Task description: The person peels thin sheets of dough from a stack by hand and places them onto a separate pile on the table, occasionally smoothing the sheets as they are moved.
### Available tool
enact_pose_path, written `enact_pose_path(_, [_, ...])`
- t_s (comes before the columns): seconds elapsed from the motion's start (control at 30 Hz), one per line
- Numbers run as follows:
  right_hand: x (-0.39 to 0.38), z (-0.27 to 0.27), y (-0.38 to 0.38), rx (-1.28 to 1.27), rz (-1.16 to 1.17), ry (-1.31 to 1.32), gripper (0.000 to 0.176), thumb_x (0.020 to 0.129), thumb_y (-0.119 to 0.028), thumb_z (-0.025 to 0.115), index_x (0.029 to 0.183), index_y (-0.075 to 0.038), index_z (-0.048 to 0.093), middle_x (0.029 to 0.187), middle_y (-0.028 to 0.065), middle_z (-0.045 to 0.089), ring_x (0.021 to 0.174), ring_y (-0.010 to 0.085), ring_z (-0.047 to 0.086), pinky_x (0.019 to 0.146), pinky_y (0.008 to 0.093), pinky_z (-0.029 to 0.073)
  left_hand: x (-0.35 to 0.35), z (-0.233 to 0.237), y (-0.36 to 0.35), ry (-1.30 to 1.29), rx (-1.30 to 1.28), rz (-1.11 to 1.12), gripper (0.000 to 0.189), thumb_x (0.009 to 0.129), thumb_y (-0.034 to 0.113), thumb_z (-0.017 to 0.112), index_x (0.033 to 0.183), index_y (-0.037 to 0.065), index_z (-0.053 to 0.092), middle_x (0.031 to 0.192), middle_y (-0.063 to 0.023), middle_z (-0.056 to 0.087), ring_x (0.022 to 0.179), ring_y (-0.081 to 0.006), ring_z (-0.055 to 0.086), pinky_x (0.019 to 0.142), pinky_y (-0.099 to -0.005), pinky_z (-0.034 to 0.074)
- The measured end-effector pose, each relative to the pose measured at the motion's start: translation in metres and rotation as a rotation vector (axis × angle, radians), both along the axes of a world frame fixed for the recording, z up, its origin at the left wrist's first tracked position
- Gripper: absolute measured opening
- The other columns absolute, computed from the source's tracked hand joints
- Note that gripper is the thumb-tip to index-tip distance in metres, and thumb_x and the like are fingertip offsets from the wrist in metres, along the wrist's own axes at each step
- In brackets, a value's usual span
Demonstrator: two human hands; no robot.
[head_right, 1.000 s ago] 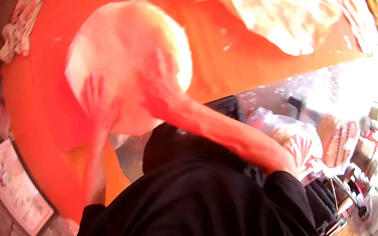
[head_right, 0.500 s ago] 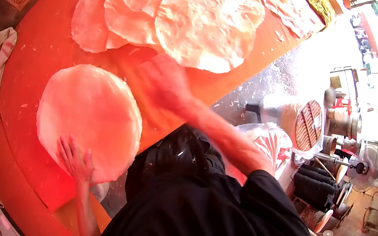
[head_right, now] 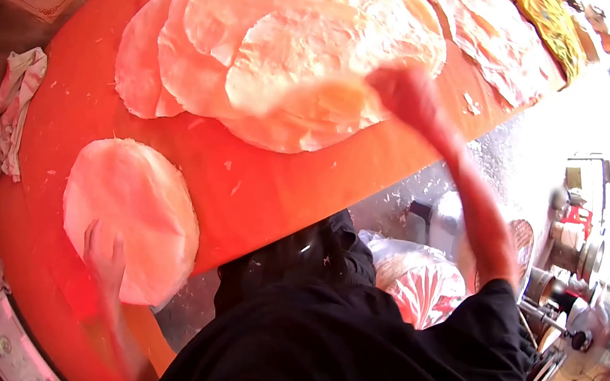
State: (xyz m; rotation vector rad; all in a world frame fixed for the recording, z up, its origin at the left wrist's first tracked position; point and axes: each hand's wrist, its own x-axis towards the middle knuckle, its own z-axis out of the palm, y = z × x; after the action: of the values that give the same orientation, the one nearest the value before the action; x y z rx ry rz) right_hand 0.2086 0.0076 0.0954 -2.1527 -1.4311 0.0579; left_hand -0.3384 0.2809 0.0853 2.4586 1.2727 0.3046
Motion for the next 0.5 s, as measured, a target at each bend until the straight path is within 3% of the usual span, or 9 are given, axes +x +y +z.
enact_pose_path(0.03, [0.027,0.046,0.02,-0.356,-0.252,0.015,0.015,0.08,-0.011,0.071,0.095,-0.007,0.074,0.081,0.0109,0.072,0.072,0.0146,0.068,0.066,0.0314,0.053,0.033,0.004,-0.011,-0.117,-0.04,-0.044,0.05,0.083,0.014,0.07,0.127,-0.003,0.054,0.13,-0.0208,0.053,0.122,-0.0352,0.05,0.103,-0.043,0.041])
enact_pose_path(0.07, [0.068,0.071,0.032,-0.212,-0.12,0.072,0.014,0.082,-0.014,0.072,0.093,-0.005,0.075,0.073,0.0076,0.071,0.066,0.011,0.065,0.065,0.0292,0.052,0.069,0.005,-0.027,-0.217,-0.131,-0.046,0.046,0.084,0.011,0.068,0.126,-0.003,0.054,0.128,-0.0195,0.055,0.121,-0.0324,0.052,0.102,-0.0409,0.043])
enact_pose_path(0.17, [0.081,0.186,0.077,-0.05,-0.402,-0.277,0.02,0.087,-0.016,0.066,0.103,-0.005,0.07,0.091,0.0176,0.068,0.083,0.0282,0.065,0.072,0.035,0.05,0.173,0.007,-0.069,-0.402,-0.314,-0.093,0.04,0.088,0.012,0.067,0.125,0.0,0.057,0.12,-0.0135,0.061,0.112,-0.0248,0.057,0.095,-0.0359,0.048])
enact_pose_path(0.2, [0.067,0.203,0.081,0.19,-0.251,-0.4,0.013,0.084,-0.014,0.067,0.091,-0.003,0.069,0.076,0.0176,0.062,0.07,0.0288,0.062,0.062,0.0364,0.046,0.201,0.006,-0.076,-0.395,-0.278,-0.187,0.041,0.088,0.016,0.068,0.126,0.004,0.058,0.117,-0.0107,0.062,0.108,-0.0225,0.06,0.092,-0.0347,0.049])
enact_pose_path(0.23, [0.052,0.221,0.086,0.399,-0.099,-0.553,0.012,0.082,-0.012,0.068,0.079,-0.001,0.068,0.061,0.0175,0.057,0.057,0.0294,0.059,0.053,0.0378,0.042,0.225,0.001,-0.087,-0.464,-0.453,-0.107,0.041,0.089,0.016,0.067,0.127,0.003,0.057,0.115,-0.0111,0.063,0.106,-0.0229,0.06,0.09,-0.0333,0.051])
enact_pose_path(0.27, [0.052,0.22,0.088,0.415,-0.043,-0.762,0.014,0.081,-0.011,0.067,0.075,0.0,0.066,0.062,0.0188,0.056,0.054,0.0307,0.058,0.051,0.0371,0.041,0.245,-0.008,-0.095,-0.537,-0.627,-0.028,0.041,0.09,0.016,0.066,0.127,0.002,0.056,0.114,-0.0114,0.063,0.105,-0.0233,0.061,0.087,-0.032,0.052])
enact_pose_path(0.37, [0.053,0.182,0.093,0.332,0.274,-0.47,0.01,0.081,-0.011,0.066,0.082,-0.001,0.066,0.073,0.0167,0.061,0.068,0.0298,0.061,0.06,0.0384,0.047,0.291,-0.032,-0.091,-0.776,-0.984,0.155,0.037,0.095,0.017,0.06,0.125,-0.004,0.053,0.107,-0.0115,0.063,0.099,-0.0182,0.062,0.089,-0.0312,0.053])
enact_pose_path(0.47, [0.087,0.047,0.129,0.295,0.434,-0.172,0.018,0.076,-0.003,0.062,0.092,-0.007,0.069,0.079,0.0095,0.062,0.078,0.0228,0.062,0.067,0.0351,0.051,0.323,-0.056,-0.075,-0.96,-1.132,0.358,0.032,0.096,0.019,0.059,0.118,-0.004,0.054,0.102,-0.0112,0.063,0.097,-0.0199,0.063,0.088,-0.0331,0.054])
enact_pose_path(0.5, [0.09,-0.001,0.14,0.095,0.382,-0.277,0.02,0.073,-0.001,0.061,0.09,-0.006,0.069,0.08,0.0104,0.062,0.08,0.0272,0.061,0.069,0.0378,0.051,0.331,-0.066,-0.067,-1.047,-1.202,0.41,0.029,0.096,0.017,0.058,0.117,-0.003,0.054,0.101,-0.0115,0.063,0.095,-0.0211,0.063,0.086,-0.0341,0.055])
